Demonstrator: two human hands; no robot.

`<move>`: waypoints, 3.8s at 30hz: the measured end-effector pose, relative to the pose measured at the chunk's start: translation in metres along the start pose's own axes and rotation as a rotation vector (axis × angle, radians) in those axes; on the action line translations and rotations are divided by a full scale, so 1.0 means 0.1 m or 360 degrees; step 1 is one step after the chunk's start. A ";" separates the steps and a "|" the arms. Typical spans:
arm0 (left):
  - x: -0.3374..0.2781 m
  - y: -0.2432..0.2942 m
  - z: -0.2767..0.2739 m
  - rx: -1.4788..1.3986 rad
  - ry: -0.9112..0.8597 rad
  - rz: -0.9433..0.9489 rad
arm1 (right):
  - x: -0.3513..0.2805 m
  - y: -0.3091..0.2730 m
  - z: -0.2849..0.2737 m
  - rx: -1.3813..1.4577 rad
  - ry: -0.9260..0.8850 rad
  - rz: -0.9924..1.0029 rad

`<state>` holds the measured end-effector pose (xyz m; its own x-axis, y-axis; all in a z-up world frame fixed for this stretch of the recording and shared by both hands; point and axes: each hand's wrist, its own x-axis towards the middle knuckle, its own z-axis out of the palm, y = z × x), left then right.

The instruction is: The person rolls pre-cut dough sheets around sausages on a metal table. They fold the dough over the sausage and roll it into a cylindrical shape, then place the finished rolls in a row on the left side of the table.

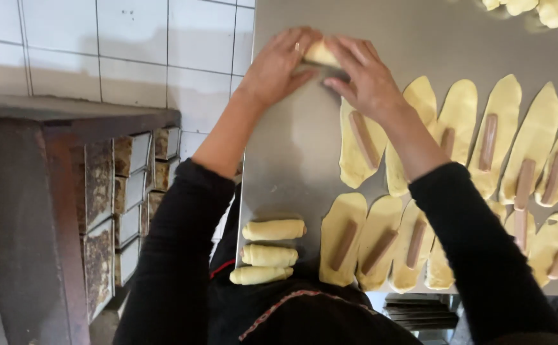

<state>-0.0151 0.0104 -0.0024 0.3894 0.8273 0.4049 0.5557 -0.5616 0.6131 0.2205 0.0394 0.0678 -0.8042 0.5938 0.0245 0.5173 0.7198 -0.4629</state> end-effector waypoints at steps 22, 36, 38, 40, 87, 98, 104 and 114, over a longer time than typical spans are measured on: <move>-2.30 1.80 -0.45 -0.0055 -0.0227 -0.0208 | -1.64 -1.69 1.10 0.0139 0.0211 -0.0183; -2.31 3.22 -0.03 -0.0405 -0.0058 -0.0369 | -3.22 -2.13 0.98 0.0680 0.0228 0.1681; -2.32 3.46 0.19 -0.0467 -0.0054 -0.0399 | -3.46 -2.08 0.84 0.0677 0.0235 0.1482; -2.33 3.56 0.42 -0.0536 -0.0064 -0.0413 | -3.61 -1.97 0.80 0.0670 0.0261 0.1299; -2.29 2.18 1.42 0.0205 -0.0182 0.0091 | -3.22 -0.90 1.18 -0.0127 0.0503 -0.0449; -2.01 2.44 1.09 0.0498 -0.0112 0.0321 | -3.21 -0.90 1.07 -0.0091 0.0430 -0.0258; -2.03 2.53 1.28 0.0446 -0.0247 0.0307 | -3.27 -1.02 1.36 -0.0045 0.0656 -0.0278; -1.76 2.72 0.88 0.0515 -0.0273 0.0390 | -3.28 -1.18 1.01 0.0071 0.0482 -0.0147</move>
<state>0.1322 -0.2891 0.0335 0.6396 0.6702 0.3765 0.6226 -0.7389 0.2575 0.3941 -0.2766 0.0246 -0.7200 0.6116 0.3281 0.4273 0.7632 -0.4847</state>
